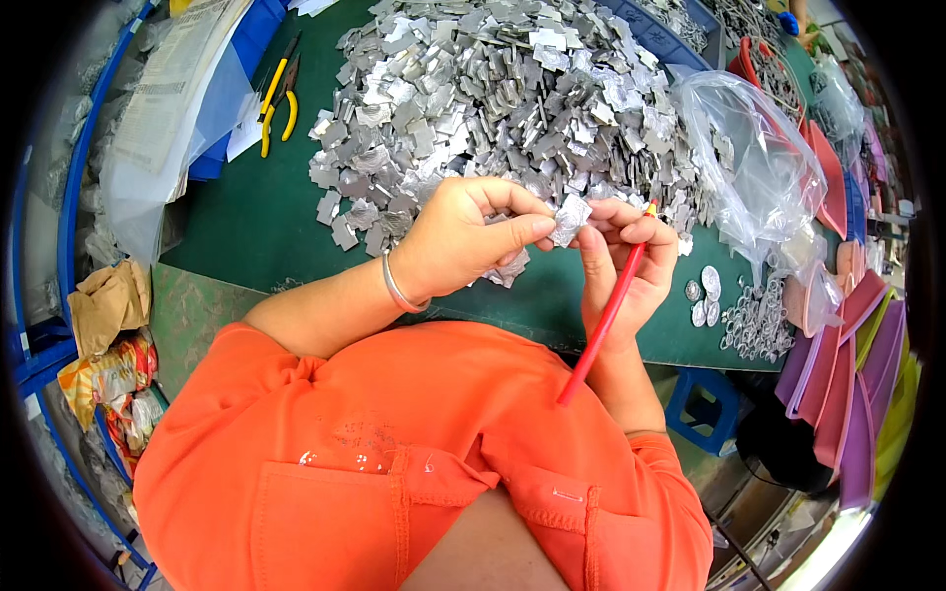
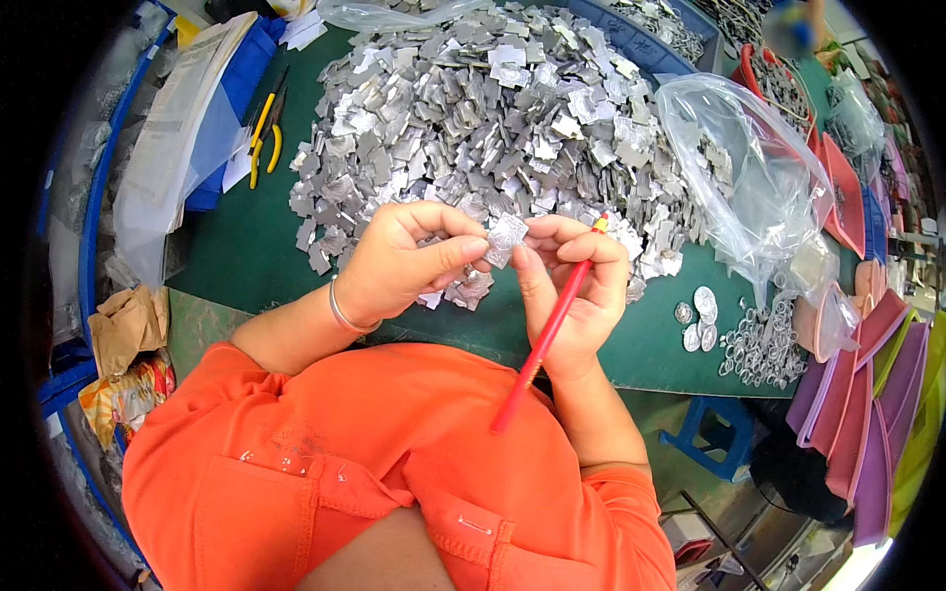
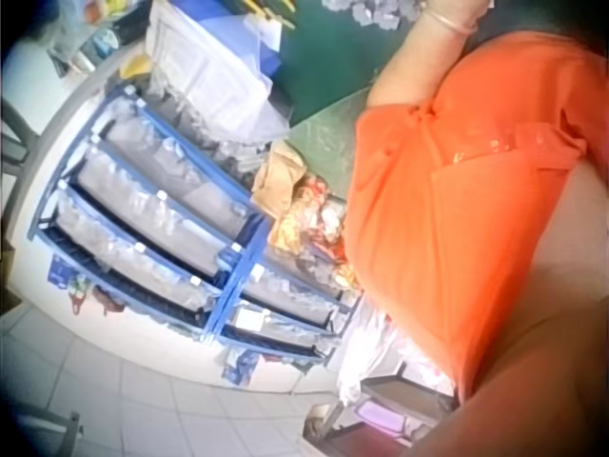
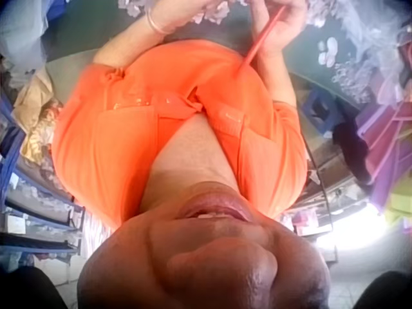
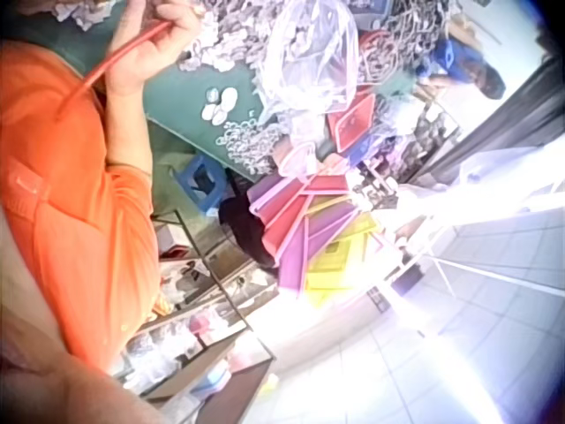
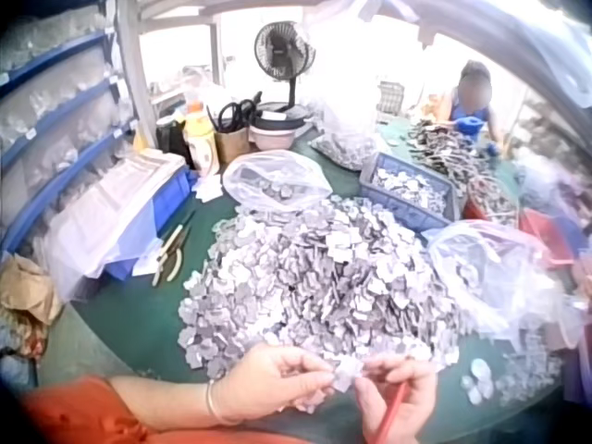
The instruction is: The person picks up and turns over small metal components by hand, occasionally using a red stylus to point at or check specific features of the items.
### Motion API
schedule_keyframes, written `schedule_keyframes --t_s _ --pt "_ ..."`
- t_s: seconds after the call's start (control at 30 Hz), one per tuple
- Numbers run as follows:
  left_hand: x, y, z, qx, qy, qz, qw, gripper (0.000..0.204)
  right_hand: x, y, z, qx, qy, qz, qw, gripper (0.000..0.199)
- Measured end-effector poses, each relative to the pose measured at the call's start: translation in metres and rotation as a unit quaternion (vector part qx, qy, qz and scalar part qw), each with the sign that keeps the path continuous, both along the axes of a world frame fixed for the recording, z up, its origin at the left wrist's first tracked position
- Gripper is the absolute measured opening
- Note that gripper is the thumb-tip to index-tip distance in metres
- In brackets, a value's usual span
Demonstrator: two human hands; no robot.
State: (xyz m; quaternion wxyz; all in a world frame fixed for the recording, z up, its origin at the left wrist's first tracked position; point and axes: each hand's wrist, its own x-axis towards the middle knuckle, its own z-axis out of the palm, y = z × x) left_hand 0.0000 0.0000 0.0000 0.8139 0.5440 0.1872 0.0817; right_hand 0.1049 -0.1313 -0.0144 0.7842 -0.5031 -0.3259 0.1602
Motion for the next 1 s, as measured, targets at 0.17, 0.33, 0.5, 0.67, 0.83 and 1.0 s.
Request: schedule_keyframes --t_s 0.17,0.33,0.5,0.67,0.83,1.0 --pt "0.001 0.001 0.002 -0.134 0.004 0.005 0.991 0.021 0.001 0.002 -0.006 -0.004 -0.183 -0.053 0.982 0.032" --pt "0.01 0.013 -0.002 -0.253 0.015 -0.031 0.967 0.015 0.005 -0.008 0.006 -0.049 -0.218 -0.003 0.975 0.023" --pt "0.058 0.102 0.018 -0.152 -0.11 0.159 0.969 0.01 0.009 0.002 0.004 -0.024 -0.091 -0.059 0.994 0.019" --pt "0.075 0.166 0.004 -0.284 -0.068 0.302 0.908 0.011 0.011 -0.008 0.007 -0.074 -0.101 -0.076 0.989 0.017" --pt "0.048 0.121 0.001 -0.303 -0.079 0.229 0.922 0.012 0.046 0.026 0.02 -0.197 -0.298 -0.109 0.928 0.017" --pt "0.025 0.069 0.023 -0.246 -0.094 0.175 0.949 0.012 0.084 0.101 0.02 -0.23 -0.509 -0.134 0.818 0.02"
